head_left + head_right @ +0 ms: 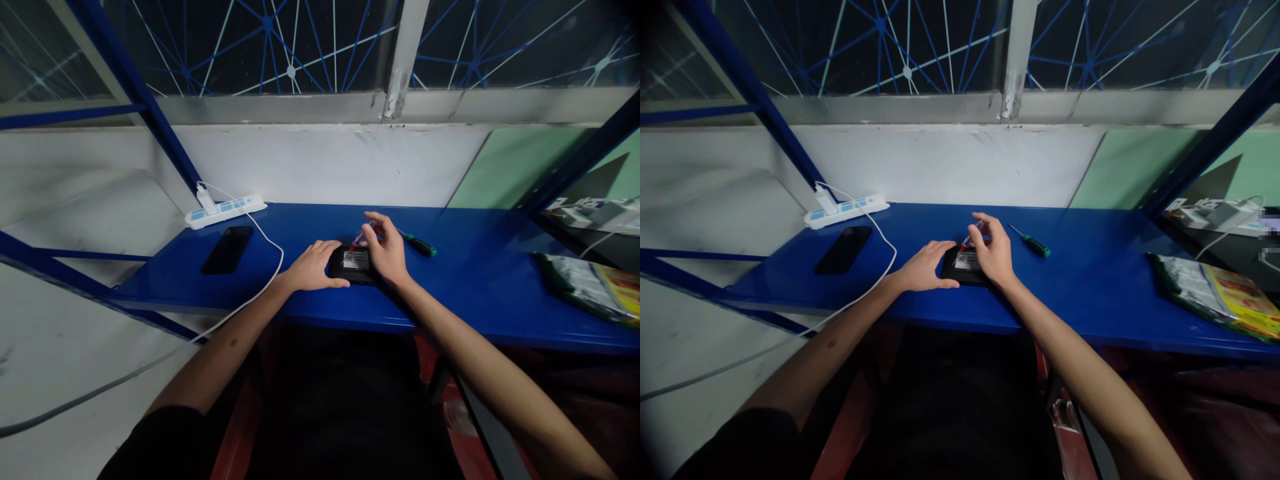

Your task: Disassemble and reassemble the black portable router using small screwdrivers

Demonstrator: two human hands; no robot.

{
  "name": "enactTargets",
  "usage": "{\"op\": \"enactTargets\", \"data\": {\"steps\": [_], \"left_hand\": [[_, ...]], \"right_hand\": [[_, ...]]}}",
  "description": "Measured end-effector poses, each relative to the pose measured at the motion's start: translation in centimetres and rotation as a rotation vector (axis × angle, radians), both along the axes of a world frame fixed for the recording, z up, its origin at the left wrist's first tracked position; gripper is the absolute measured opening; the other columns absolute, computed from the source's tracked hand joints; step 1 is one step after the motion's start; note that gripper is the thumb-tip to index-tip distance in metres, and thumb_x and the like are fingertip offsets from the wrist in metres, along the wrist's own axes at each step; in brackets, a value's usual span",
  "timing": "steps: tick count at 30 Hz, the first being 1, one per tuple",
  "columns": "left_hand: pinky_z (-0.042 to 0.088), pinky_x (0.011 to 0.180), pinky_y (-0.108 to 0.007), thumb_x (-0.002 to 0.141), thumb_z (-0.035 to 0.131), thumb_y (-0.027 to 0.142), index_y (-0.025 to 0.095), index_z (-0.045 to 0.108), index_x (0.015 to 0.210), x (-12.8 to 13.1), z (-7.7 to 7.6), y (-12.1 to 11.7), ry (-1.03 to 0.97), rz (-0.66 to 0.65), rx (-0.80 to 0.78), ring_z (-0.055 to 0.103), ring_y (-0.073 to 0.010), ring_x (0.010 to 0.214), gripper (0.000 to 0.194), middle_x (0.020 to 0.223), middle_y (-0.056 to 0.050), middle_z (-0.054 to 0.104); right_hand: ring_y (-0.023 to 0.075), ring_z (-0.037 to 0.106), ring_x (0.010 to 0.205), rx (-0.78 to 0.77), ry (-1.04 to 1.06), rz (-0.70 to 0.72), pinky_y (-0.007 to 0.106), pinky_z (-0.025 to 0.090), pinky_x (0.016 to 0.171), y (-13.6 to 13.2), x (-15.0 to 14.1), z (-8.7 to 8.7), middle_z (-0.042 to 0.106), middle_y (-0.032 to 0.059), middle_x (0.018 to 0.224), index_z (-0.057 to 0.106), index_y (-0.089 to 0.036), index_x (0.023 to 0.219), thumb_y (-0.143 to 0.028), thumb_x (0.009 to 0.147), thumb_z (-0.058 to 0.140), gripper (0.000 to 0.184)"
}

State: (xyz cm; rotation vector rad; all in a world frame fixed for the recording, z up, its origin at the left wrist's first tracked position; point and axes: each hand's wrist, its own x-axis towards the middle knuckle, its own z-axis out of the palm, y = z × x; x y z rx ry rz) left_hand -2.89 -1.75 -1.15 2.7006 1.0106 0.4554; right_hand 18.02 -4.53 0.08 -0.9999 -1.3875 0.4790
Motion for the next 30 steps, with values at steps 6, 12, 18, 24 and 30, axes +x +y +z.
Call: {"op": "enactTargets", "data": {"steps": [6, 12, 18, 24, 30], "left_hand": [[0.036, 0.112, -0.051, 0.072, 0.064, 0.077, 0.017, 0.038, 0.147, -0.01, 0.01, -0.01, 0.002, 0.0, -0.004, 0.042, -0.037, 0.134, 0.099, 0.148, -0.016, 0.045], [0.035, 0.113, -0.051, 0.072, 0.065, 0.077, 0.016, 0.037, 0.147, 0.05, 0.02, -0.08, 0.005, 0.013, -0.004, 0.042, -0.037, 0.134, 0.101, 0.148, -0.017, 0.045], [0.036, 0.112, -0.049, 0.071, 0.066, 0.076, 0.018, 0.035, 0.148, 0.04, 0.16, -0.28, 0.005, 0.024, -0.009, 0.042, -0.0367, 0.135, 0.101, 0.148, -0.016, 0.045], [0.035, 0.112, -0.049, 0.072, 0.067, 0.074, 0.016, 0.035, 0.148, 0.06, 0.2, -0.21, 0.002, 0.019, -0.019, 0.041, -0.0376, 0.135, 0.101, 0.148, -0.017, 0.045], [0.036, 0.111, -0.053, 0.072, 0.066, 0.074, 0.019, 0.034, 0.149, 0.06, 0.22, -0.21, -0.005, 0.014, -0.025, 0.041, -0.0387, 0.135, 0.1, 0.148, -0.016, 0.046]], "right_hand": [[0.0194, 0.068, 0.088, -0.037, 0.026, 0.051, 0.038, 0.062, 0.074, 0.05, 0.4, 0.21, 0.068, 0.0075, 0.112, 0.059, -0.028, 0.131, -0.041, 0.095, 0.052, 0.039], [0.0192, 0.067, 0.087, -0.036, -0.003, -0.013, 0.036, 0.062, 0.07, -0.23, 0.51, 0.7, 0.066, 0.0075, 0.112, 0.066, -0.028, 0.121, -0.044, 0.093, 0.056, 0.034], [0.02, 0.071, 0.088, -0.063, 0.064, 0.092, 0.04, 0.061, 0.078, -0.12, 0.45, 0.32, 0.069, 0.0075, 0.111, 0.055, -0.028, 0.137, -0.042, 0.095, 0.054, 0.044], [0.0168, 0.066, 0.081, -0.028, 0.022, 0.024, 0.033, 0.062, 0.068, -0.3, 0.35, 0.68, 0.067, 0.0032, 0.096, 0.065, -0.027, 0.119, -0.044, 0.09, 0.062, 0.034], [0.0222, 0.07, 0.1, -0.08, 0.045, 0.093, 0.041, 0.063, 0.078, -0.27, 0.46, 0.5, 0.067, 0.0069, 0.125, 0.058, -0.031, 0.133, -0.038, 0.096, 0.048, 0.039]]}}
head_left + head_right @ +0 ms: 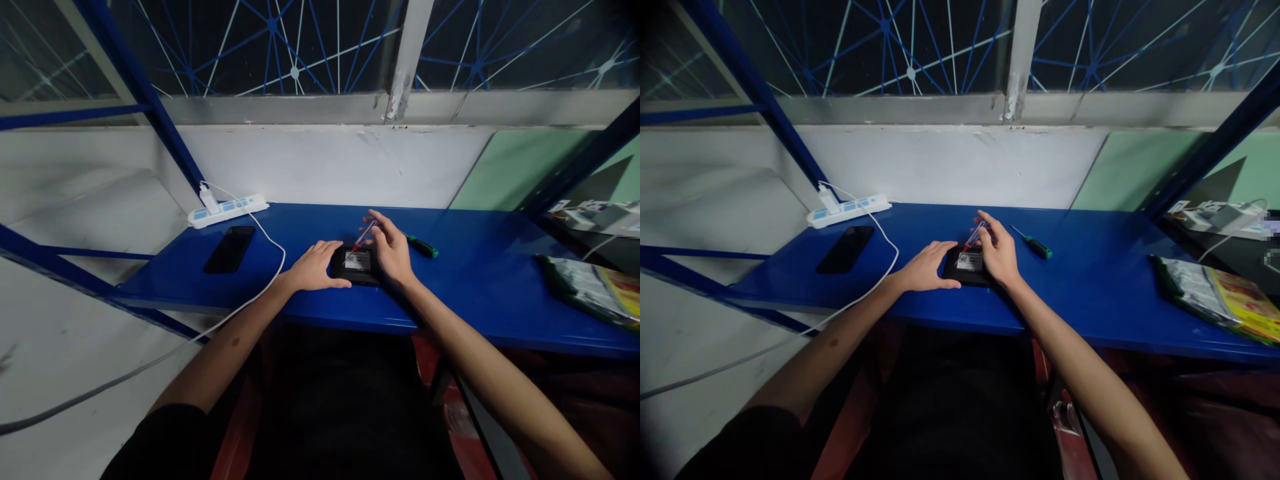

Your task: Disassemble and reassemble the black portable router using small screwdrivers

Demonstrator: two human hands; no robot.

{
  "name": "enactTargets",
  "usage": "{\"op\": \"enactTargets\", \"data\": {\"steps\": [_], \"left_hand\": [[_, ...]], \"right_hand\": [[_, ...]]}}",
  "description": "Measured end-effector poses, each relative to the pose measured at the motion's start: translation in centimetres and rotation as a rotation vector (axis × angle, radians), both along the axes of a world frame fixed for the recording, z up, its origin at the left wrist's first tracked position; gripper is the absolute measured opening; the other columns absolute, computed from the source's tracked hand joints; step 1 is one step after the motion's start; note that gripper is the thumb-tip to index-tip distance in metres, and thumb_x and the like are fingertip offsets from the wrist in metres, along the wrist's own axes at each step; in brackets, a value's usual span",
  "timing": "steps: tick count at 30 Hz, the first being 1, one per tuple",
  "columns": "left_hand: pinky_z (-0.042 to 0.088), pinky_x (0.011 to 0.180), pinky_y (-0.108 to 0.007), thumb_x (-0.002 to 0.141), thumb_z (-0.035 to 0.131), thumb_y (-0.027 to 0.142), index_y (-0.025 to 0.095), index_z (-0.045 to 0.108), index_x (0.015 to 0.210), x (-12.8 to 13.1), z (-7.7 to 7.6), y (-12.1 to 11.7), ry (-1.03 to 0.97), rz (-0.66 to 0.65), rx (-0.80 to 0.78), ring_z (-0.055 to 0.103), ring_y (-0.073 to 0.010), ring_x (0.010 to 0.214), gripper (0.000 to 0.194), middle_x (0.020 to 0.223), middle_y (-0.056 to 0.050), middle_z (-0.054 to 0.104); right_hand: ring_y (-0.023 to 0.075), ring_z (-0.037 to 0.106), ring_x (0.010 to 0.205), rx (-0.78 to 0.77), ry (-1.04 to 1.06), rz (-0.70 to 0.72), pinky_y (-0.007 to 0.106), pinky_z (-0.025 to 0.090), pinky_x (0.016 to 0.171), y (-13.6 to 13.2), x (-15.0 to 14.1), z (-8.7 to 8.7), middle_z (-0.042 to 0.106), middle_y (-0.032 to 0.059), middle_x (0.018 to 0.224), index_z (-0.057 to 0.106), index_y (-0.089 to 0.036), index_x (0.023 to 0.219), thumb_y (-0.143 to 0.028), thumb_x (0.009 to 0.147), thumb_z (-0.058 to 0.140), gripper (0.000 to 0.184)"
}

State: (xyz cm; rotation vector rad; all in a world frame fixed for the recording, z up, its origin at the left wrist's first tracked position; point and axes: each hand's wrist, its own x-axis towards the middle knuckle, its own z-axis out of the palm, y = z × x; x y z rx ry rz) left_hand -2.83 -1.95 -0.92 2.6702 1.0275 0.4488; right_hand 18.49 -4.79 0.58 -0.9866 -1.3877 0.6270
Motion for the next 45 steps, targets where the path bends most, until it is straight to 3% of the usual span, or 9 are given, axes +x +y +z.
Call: {"op": "enactTargets", "data": {"steps": [5, 11, 18, 21, 25, 28, 33, 38, 45], "left_hand": [[0.036, 0.11, -0.053, 0.072, 0.067, 0.072, 0.021, 0.034, 0.149, 0.0, 0.1, -0.1, 0.001, -0.004, 0.003, 0.042, -0.0385, 0.134, 0.099, 0.147, -0.015, 0.046], [0.035, 0.112, -0.051, 0.072, 0.067, 0.074, 0.018, 0.035, 0.148, 0.0, 0.0, 0.0, 0.007, -0.003, 0.005, 0.041, -0.0378, 0.135, 0.1, 0.148, -0.016, 0.045], [0.035, 0.112, -0.052, 0.072, 0.067, 0.075, 0.019, 0.036, 0.148, 0.0, 0.0, 0.0, 0.003, -0.001, 0.007, 0.042, -0.0381, 0.134, 0.1, 0.147, -0.016, 0.046], [0.035, 0.112, -0.051, 0.072, 0.066, 0.075, 0.02, 0.035, 0.148, 0.0, 0.0, 0.0, 0.003, 0.0, 0.005, 0.041, -0.038, 0.135, 0.1, 0.148, -0.015, 0.046], [0.035, 0.112, -0.051, 0.071, 0.066, 0.075, 0.017, 0.035, 0.148, 0.0, 0.0, 0.0, 0.005, 0.0, 0.004, 0.041, -0.0383, 0.135, 0.101, 0.148, -0.017, 0.045], [0.035, 0.111, -0.053, 0.071, 0.066, 0.075, 0.019, 0.034, 0.149, -0.1, -0.1, 0.1, 0.002, -0.003, 0.006, 0.041, -0.0385, 0.135, 0.101, 0.148, -0.016, 0.045], [0.036, 0.111, -0.052, 0.071, 0.066, 0.074, 0.022, 0.033, 0.149, -0.1, -0.3, 0.2, -0.003, -0.004, 0.007, 0.042, -0.0383, 0.134, 0.1, 0.148, -0.015, 0.046], [0.035, 0.112, -0.052, 0.072, 0.066, 0.074, 0.019, 0.034, 0.149, -0.1, -0.1, 0.1, -0.002, -0.009, 0.012, 0.041, -0.038, 0.135, 0.1, 0.148, -0.016, 0.045], [0.035, 0.11, -0.054, 0.074, 0.065, 0.071, 0.021, 0.032, 0.151, 0.0, -0.1, 0.0, -0.007, -0.017, 0.024, 0.042, -0.0384, 0.134, 0.097, 0.148, -0.015, 0.046]], "right_hand": [[0.0207, 0.071, 0.095, -0.009, -0.017, 0.014, 0.041, 0.063, 0.081, 0.1, 0.0, -0.2, 0.067, 0.0072, 0.124, 0.054, -0.03, 0.137, -0.031, 0.095, 0.046, 0.043], [0.0186, 0.065, 0.081, 0.022, -0.052, -0.06, 0.034, 0.064, 0.064, 0.0, 0.0, 0.1, 0.065, 0.0043, 0.096, 0.06, -0.029, 0.127, -0.04, 0.09, 0.061, 0.039], [0.0193, 0.069, 0.088, -0.037, 0.026, 0.02, 0.037, 0.063, 0.072, 0.1, -0.1, -0.1, 0.068, 0.0074, 0.116, 0.055, -0.029, 0.136, -0.043, 0.095, 0.051, 0.043], [0.0185, 0.068, 0.084, -0.002, 0.002, -0.017, 0.036, 0.063, 0.07, 0.2, 0.0, -0.2, 0.068, 0.0052, 0.104, 0.052, -0.028, 0.138, -0.044, 0.093, 0.055, 0.048], [0.0163, 0.064, 0.077, 0.032, -0.04, -0.078, 0.031, 0.062, 0.062, 0.2, 0.1, -0.1, 0.064, 0.0019, 0.09, 0.062, -0.028, 0.123, -0.045, 0.088, 0.063, 0.038], [0.0169, 0.068, 0.083, -0.001, -0.027, -0.034, 0.032, 0.062, 0.066, 0.1, 0.1, -0.1, 0.067, 0.0045, 0.103, 0.061, -0.029, 0.126, -0.044, 0.092, 0.057, 0.037], [0.0177, 0.07, 0.087, -0.001, -0.028, 0.052, 0.038, 0.062, 0.079, 0.0, -0.1, -0.3, 0.065, 0.0071, 0.124, 0.045, -0.031, 0.144, -0.039, 0.093, 0.053, 0.052], [0.0164, 0.066, 0.075, 0.041, -0.051, -0.064, 0.034, 0.061, 0.069, 0.3, -0.2, -0.5, 0.065, 0.004, 0.102, 0.048, -0.03, 0.138, -0.039, 0.089, 0.063, 0.053], [0.0149, 0.063, 0.072, 0.021, 0.07, -0.152, 0.032, 0.062, 0.061, 1.4, 0.4, -0.9, 0.056, 0.0025, 0.098, 0.049, -0.031, 0.129, -0.043, 0.087, 0.064, 0.046]]}}
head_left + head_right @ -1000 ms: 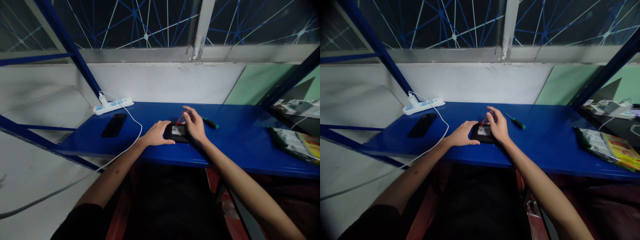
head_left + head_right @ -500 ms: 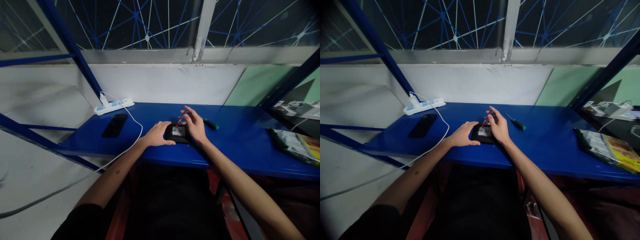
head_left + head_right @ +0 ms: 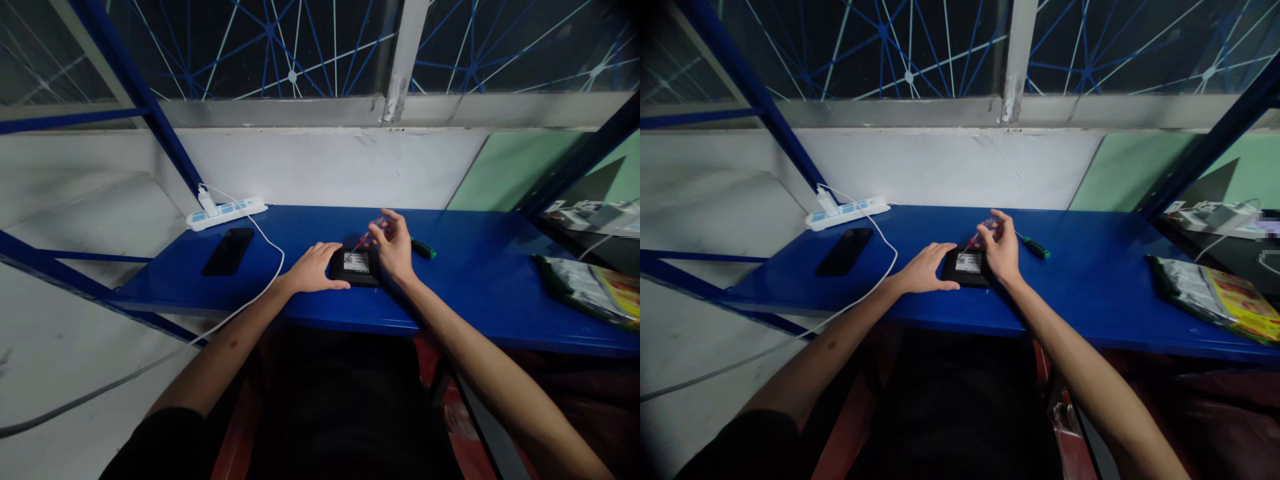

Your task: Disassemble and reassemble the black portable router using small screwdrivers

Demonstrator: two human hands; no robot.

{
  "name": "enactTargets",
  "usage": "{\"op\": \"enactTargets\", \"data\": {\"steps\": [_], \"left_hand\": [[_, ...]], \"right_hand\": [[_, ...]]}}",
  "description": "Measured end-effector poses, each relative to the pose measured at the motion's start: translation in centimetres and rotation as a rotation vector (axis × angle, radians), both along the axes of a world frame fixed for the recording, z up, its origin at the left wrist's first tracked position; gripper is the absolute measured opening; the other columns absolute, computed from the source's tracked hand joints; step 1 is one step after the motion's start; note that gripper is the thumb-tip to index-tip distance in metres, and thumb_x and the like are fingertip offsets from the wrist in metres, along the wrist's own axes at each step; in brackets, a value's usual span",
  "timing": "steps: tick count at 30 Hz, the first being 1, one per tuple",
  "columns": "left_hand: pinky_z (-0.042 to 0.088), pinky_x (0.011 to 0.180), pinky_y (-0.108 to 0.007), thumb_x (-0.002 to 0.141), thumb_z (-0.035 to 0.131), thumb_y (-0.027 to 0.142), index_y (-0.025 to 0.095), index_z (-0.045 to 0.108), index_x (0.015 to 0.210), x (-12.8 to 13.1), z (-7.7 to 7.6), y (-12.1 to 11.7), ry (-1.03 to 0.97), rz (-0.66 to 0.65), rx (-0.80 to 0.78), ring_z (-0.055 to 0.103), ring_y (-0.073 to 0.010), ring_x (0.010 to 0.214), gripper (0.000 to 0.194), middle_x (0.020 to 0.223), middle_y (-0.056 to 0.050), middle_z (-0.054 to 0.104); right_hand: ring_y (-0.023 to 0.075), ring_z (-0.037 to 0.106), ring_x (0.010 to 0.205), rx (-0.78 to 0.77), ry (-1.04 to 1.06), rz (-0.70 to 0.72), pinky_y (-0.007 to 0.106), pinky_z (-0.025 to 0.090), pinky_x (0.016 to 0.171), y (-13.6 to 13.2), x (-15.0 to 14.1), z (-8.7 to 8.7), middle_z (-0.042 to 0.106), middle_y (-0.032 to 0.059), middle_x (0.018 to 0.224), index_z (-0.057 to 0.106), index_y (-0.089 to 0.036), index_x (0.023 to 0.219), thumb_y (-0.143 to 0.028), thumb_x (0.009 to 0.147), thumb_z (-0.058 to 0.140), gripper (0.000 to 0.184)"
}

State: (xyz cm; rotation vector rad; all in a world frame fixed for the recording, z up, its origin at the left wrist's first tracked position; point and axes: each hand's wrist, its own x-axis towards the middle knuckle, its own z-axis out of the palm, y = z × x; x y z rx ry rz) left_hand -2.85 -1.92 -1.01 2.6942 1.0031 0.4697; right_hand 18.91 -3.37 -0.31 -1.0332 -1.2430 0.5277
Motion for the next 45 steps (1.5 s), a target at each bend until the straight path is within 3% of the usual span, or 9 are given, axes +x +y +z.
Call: {"op": "enactTargets", "data": {"steps": [4, 13, 20, 32, 45], "left_hand": [[0.035, 0.11, -0.052, 0.073, 0.065, 0.074, 0.021, 0.034, 0.149, 0.0, 0.1, -0.1, 0.004, 0.009, 0.003, 0.043, -0.0374, 0.132, 0.098, 0.147, -0.013, 0.047], [0.031, 0.109, -0.054, 0.073, 0.061, 0.079, 0.023, 0.037, 0.147, -0.1, 0.4, -0.1, 0.004, 0.045, 0.016, 0.044, -0.0382, 0.13, 0.096, 0.145, -0.013, 0.048], [0.032, 0.108, -0.053, 0.073, 0.061, 0.08, 0.024, 0.036, 0.147, -0.1, 0.2, -0.1, 0.005, 0.037, 0.017, 0.043, -0.038, 0.129, 0.096, 0.146, -0.013, 0.048], [0.032, 0.109, -0.053, 0.074, 0.06, 0.08, 0.024, 0.036, 0.148, -0.1, 0.2, 0.1, 0.01, 0.026, 0.008, 0.042, -0.0377, 0.131, 0.096, 0.147, -0.013, 0.046], [0.032, 0.109, -0.054, 0.074, 0.061, 0.078, 0.024, 0.035, 0.148, -0.2, 0.1, 0.1, 0.008, 0.022, -0.007, 0.042, -0.0383, 0.13, 0.096, 0.147, -0.013, 0.045]], "right_hand": [[0.0158, 0.064, 0.074, 0.028, 0.008, -0.068, 0.032, 0.062, 0.06, 0.8, 1.6, 0.1, 0.053, 0.0015, 0.093, 0.05, -0.03, 0.124, -0.041, 0.086, 0.063, 0.041], [0.0164, 0.065, 0.07, 0.03, -0.024, -0.269, 0.031, 0.059, 0.054, 2.4, 5.6, 0.1, 0.062, 0.0021, 0.092, 0.056, -0.026, 0.12, -0.042, 0.083, 0.067, 0.042], [0.0187, 0.066, 0.072, 0.02, -0.056, -0.233, 0.036, 0.06, 0.057, 2.1, 4.8, 0.3, 0.063, 0.0039, 0.093, 0.056, -0.026, 0.119, -0.038, 0.081, 0.069, 0.042], [0.0179, 0.066, 0.072, 0.046, -0.082, -0.202, 0.034, 0.06, 0.056, 1.9, 4.4, 0.3, 0.064, 0.0028, 0.092, 0.057, -0.028, 0.117, -0.037, 0.082, 0.07, 0.039], [0.0121, 0.06, 0.067, 0.052, 0.103, -0.136, 0.025, 0.058, 0.052, 2.0, 4.8, 1.0, 0.058, -0.0005, 0.079, 0.062, -0.026, 0.095, -0.042, 0.08, 0.072, 0.024]]}}
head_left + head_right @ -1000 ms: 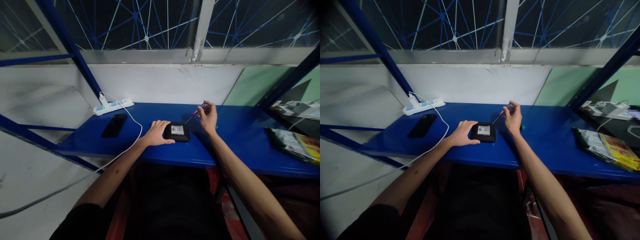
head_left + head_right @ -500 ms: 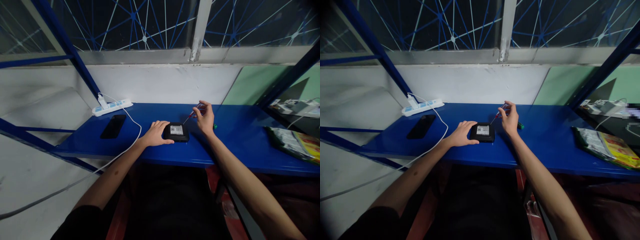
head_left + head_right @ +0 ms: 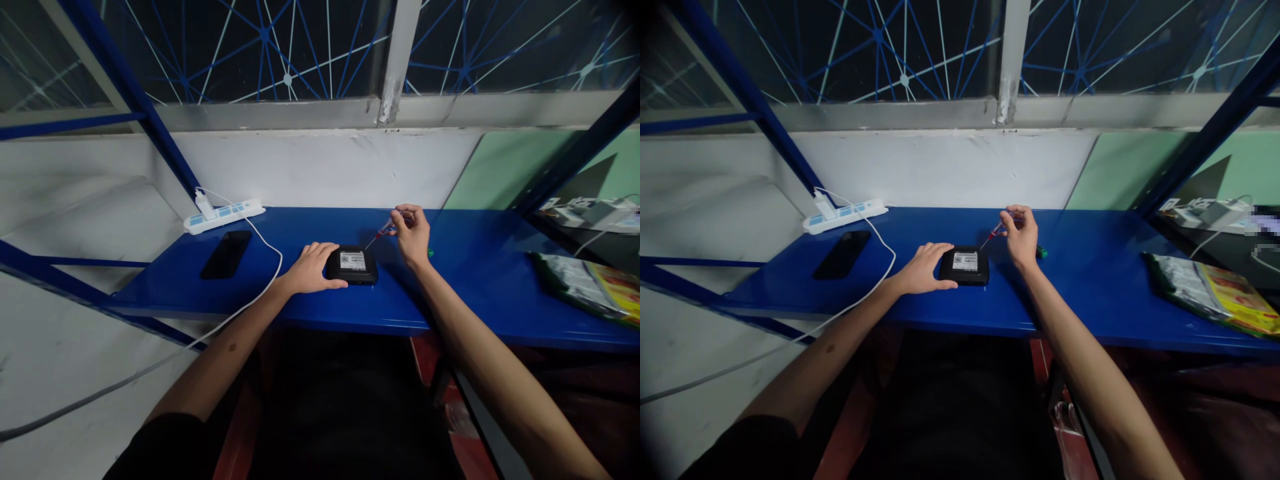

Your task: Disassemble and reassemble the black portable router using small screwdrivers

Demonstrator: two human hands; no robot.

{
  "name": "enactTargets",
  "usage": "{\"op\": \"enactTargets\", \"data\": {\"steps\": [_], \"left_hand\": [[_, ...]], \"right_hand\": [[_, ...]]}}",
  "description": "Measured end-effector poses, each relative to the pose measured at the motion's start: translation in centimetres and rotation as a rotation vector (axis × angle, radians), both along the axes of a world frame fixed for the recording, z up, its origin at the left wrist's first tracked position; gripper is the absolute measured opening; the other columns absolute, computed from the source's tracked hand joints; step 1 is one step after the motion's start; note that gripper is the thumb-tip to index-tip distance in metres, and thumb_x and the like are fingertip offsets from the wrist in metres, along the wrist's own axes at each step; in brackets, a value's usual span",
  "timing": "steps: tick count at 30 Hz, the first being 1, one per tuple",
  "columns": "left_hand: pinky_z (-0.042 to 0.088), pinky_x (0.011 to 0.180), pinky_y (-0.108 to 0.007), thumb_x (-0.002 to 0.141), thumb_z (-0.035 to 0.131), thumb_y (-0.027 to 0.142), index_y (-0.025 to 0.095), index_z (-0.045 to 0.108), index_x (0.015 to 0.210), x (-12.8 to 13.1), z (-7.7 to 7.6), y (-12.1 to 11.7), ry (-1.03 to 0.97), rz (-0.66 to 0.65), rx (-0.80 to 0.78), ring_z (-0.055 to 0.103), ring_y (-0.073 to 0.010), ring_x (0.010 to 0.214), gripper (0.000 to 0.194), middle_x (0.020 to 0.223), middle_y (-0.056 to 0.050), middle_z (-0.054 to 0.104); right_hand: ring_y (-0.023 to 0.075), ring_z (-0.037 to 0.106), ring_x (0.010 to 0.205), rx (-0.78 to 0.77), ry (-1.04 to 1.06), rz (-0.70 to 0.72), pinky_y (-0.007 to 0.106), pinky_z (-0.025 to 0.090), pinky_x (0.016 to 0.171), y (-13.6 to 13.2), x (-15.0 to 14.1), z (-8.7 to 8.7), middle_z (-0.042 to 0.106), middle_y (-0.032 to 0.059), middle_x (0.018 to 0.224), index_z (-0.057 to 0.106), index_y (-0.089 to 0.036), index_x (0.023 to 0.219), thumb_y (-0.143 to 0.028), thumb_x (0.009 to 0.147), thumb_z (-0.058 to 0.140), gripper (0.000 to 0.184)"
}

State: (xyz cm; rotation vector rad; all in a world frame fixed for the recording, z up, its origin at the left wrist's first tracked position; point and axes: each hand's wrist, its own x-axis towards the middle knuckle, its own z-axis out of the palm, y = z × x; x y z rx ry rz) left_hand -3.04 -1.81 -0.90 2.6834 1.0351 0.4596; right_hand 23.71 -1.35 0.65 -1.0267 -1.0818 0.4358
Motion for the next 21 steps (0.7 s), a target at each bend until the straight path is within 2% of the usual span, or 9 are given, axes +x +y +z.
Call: {"op": "enactTargets", "data": {"steps": [4, 8, 10, 16, 21], "left_hand": [[0.033, 0.109, -0.055, 0.074, 0.06, 0.077, 0.025, 0.034, 0.149, 0.0, -0.03, 0.05, 0.001, -0.002, 0.0, 0.042, -0.0385, 0.13, 0.095, 0.147, -0.012, 0.046], [0.032, 0.11, -0.054, 0.074, 0.06, 0.077, 0.024, 0.036, 0.148, 0.02, 0.0, 0.02, 0.001, 0.001, 0.0, 0.042, -0.0379, 0.13, 0.095, 0.147, -0.012, 0.045], [0.032, 0.11, -0.055, 0.074, 0.06, 0.078, 0.023, 0.036, 0.148, 0.04, 0.03, 0.01, 0.003, 0.003, -0.002, 0.042, -0.0381, 0.13, 0.095, 0.147, -0.013, 0.045], [0.032, 0.11, -0.056, 0.074, 0.06, 0.079, 0.024, 0.035, 0.149, 0.02, 0.13, -0.02, 0.004, 0.001, -0.011, 0.042, -0.0385, 0.131, 0.096, 0.148, -0.013, 0.045], [0.031, 0.11, -0.054, 0.074, 0.06, 0.079, 0.023, 0.036, 0.148, 0.04, 0.23, -0.12, 0.002, 0.001, -0.01, 0.042, -0.0375, 0.131, 0.095, 0.147, -0.013, 0.045]], "right_hand": [[0.0135, 0.064, 0.068, -0.003, 0.013, -0.002, 0.027, 0.058, 0.055, -0.16, -0.03, 0.1, 0.06, -0.0006, 0.078, 0.064, -0.025, 0.096, -0.04, 0.081, 0.07, 0.022], [0.0159, 0.072, 0.078, -0.026, 0.066, 0.066, 0.03, 0.06, 0.063, -0.21, -0.24, -0.07, 0.069, 0.0034, 0.097, 0.063, -0.027, 0.106, -0.042, 0.088, 0.062, 0.024], [0.0165, 0.073, 0.08, -0.031, 0.085, 0.074, 0.03, 0.059, 0.062, -0.16, -0.37, -0.17, 0.07, 0.0042, 0.1, 0.063, -0.027, 0.106, -0.046, 0.09, 0.058, 0.026], [0.0156, 0.068, 0.075, -0.031, 0.118, 0.013, 0.025, 0.055, 0.054, 0.02, -0.15, -0.31, 0.065, 0.0002, 0.08, 0.062, -0.027, 0.091, -0.049, 0.08, 0.071, 0.026], [0.0167, 0.071, 0.081, -0.058, 0.201, 0.076, 0.029, 0.058, 0.061, -0.04, -0.07, -0.27, 0.072, 0.0027, 0.095, 0.062, -0.028, 0.102, -0.048, 0.081, 0.069, 0.03]]}}
